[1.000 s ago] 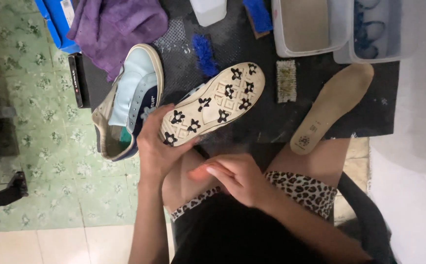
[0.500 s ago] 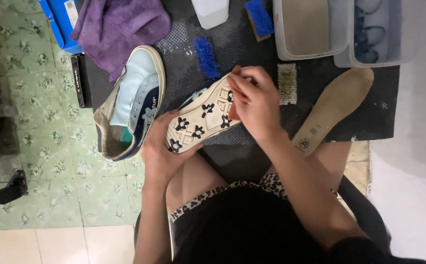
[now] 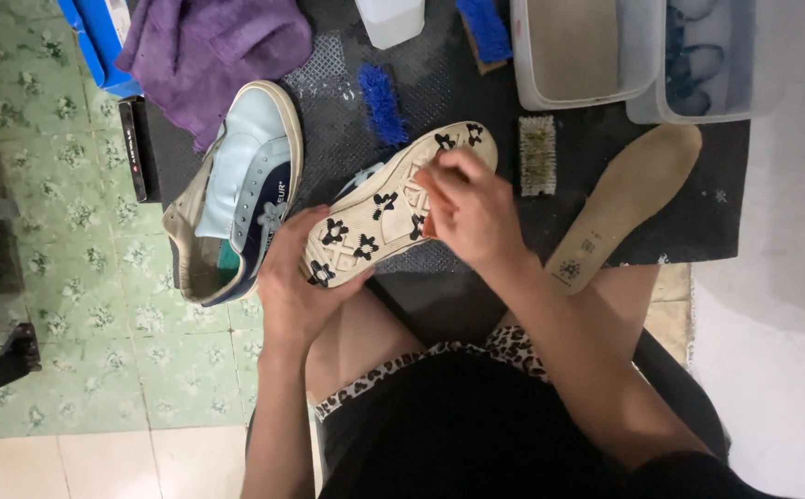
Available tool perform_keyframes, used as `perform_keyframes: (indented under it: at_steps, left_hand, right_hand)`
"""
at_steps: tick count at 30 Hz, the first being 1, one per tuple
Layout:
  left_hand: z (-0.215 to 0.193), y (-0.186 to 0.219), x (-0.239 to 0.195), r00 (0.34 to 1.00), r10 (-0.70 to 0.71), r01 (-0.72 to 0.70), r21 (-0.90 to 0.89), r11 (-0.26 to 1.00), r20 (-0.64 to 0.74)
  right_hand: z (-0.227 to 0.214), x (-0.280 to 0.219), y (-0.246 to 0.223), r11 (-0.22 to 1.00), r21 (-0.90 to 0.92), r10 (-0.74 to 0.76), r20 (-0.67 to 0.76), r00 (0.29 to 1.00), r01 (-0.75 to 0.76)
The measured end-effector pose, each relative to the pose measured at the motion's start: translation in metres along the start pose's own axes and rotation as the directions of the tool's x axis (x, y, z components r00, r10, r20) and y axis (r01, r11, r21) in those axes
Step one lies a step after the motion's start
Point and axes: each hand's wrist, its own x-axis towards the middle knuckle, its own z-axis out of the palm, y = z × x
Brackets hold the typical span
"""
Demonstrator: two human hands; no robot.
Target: The person cleans the sole of a sneaker by scrubbing with a brush and wiping with a cloth. They alternate between scrubbing and wiping, occasionally dipping the brush into a container of liquid.
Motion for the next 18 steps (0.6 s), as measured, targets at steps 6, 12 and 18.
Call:
perform_keyframes:
  at_steps: [6,12,18]
  left_hand:
    - [0.002,0.000,-0.003,0.999,0.025,-0.024,0.021,0.999,-0.023]
    - [0.002,-0.001,-0.004,1.000,0.007,-0.006,0.051,0.999,-0.021]
    - [-0.003,0.005,-0.002,1.000,0.014,-0.014,0.013,1.000,-0.007]
  right_hand:
    - [-0.003,0.025,0.002,0.999,0.049,-0.008,-0.127,0.992,0.014]
    - [0.001,0.028,0.006,0.990,0.126,-0.057,0.005,0.998,0.056]
    - [-0.001,0.026,0.007,0.990,0.112,-0.080,-0.033,0.996,0.083]
